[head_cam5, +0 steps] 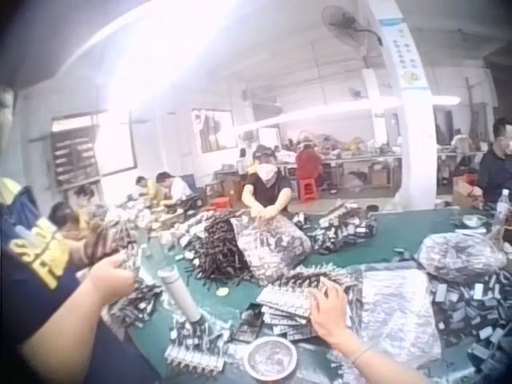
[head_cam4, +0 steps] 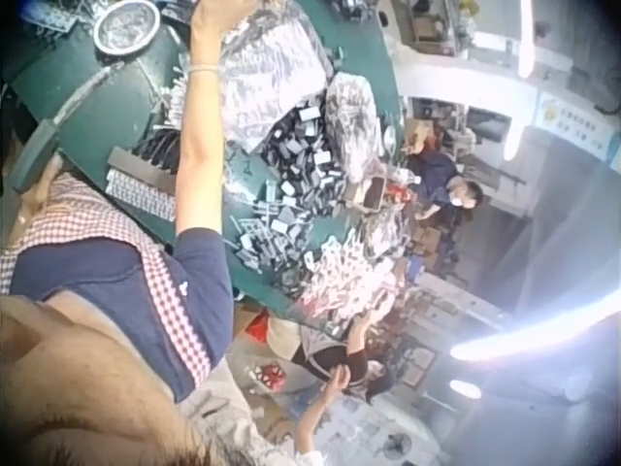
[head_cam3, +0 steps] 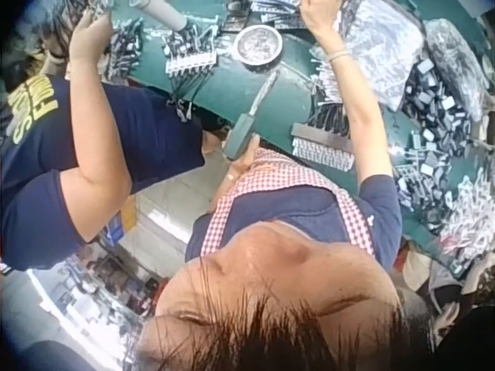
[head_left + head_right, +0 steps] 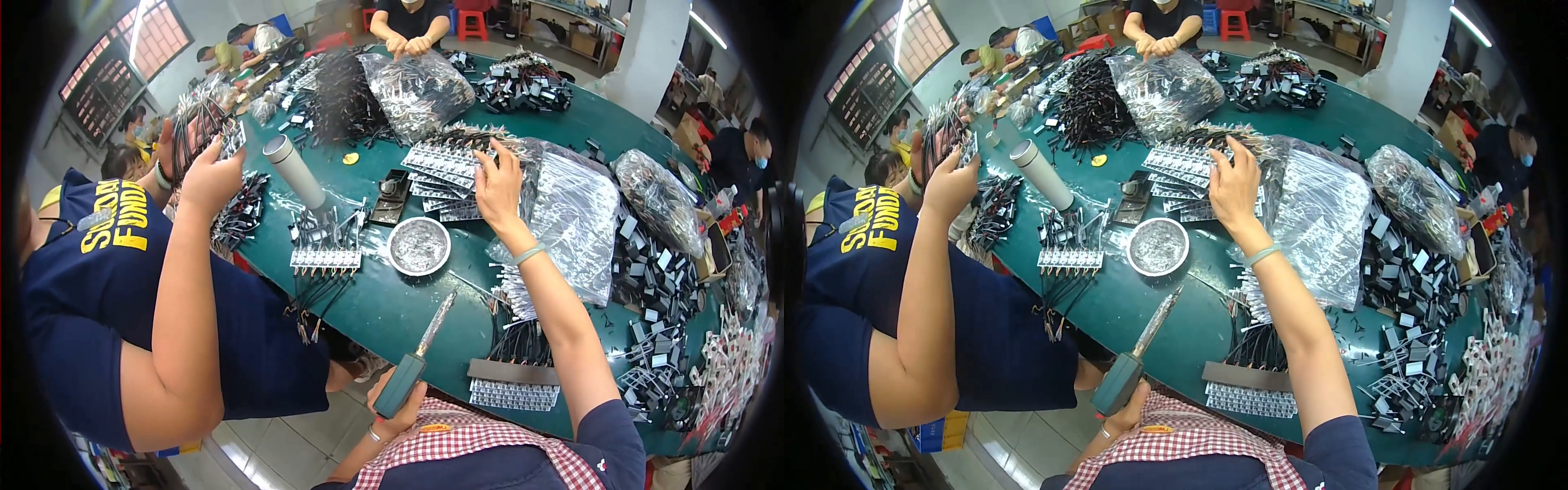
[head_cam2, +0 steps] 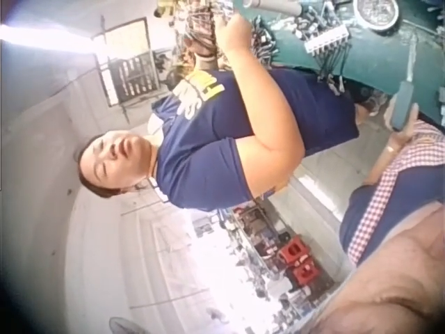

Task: The person assembles electronic circuit boards by soldering wires, plastic housings, and connectors onto them with a soldering iron at a factory workbench.

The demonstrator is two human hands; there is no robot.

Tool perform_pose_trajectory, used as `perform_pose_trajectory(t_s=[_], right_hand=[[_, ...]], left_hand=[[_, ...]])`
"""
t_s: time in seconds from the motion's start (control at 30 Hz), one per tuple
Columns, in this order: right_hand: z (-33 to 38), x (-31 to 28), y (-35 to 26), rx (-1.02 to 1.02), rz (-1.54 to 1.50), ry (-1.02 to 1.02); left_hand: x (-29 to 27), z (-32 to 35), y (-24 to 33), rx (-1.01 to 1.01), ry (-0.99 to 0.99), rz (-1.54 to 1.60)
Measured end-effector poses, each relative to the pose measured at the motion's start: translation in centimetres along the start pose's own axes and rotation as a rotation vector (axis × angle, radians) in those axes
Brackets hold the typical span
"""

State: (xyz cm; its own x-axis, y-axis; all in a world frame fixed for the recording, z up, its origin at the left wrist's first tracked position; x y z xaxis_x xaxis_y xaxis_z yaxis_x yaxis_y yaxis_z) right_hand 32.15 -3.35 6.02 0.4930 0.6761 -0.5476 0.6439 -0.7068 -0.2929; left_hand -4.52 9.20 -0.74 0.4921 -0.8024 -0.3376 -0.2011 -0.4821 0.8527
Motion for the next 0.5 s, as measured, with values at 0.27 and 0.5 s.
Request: perform_pose_trajectory(t_s=[0.27, 0.5], right_hand=[[1.2, -5.2, -0.1, 0.026, -0.283, 0.154], [7.2, -20.5, -0.9, 0.346, -0.432, 0.201]], left_hand=[[-0.4, -1.9, 4.5, 0.116, -0.008, -0.006], [0.0, -1.1, 5.1, -0.078, -0.015, 0.268]])
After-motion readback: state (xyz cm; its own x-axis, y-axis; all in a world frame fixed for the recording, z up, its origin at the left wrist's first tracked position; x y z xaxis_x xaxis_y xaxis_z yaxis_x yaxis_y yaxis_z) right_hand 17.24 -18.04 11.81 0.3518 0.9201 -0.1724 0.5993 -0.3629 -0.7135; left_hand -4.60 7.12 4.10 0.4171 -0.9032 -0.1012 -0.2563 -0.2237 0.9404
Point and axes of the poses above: each hand's wrist, its own z-axis away from the middle knuckle, its own x-axis out of the palm, y = z × x, the point moved 6 cm from there along -z, towards the middle knuckle, and after that the axes turned 2 degrees about z, right-handed, at the moved point
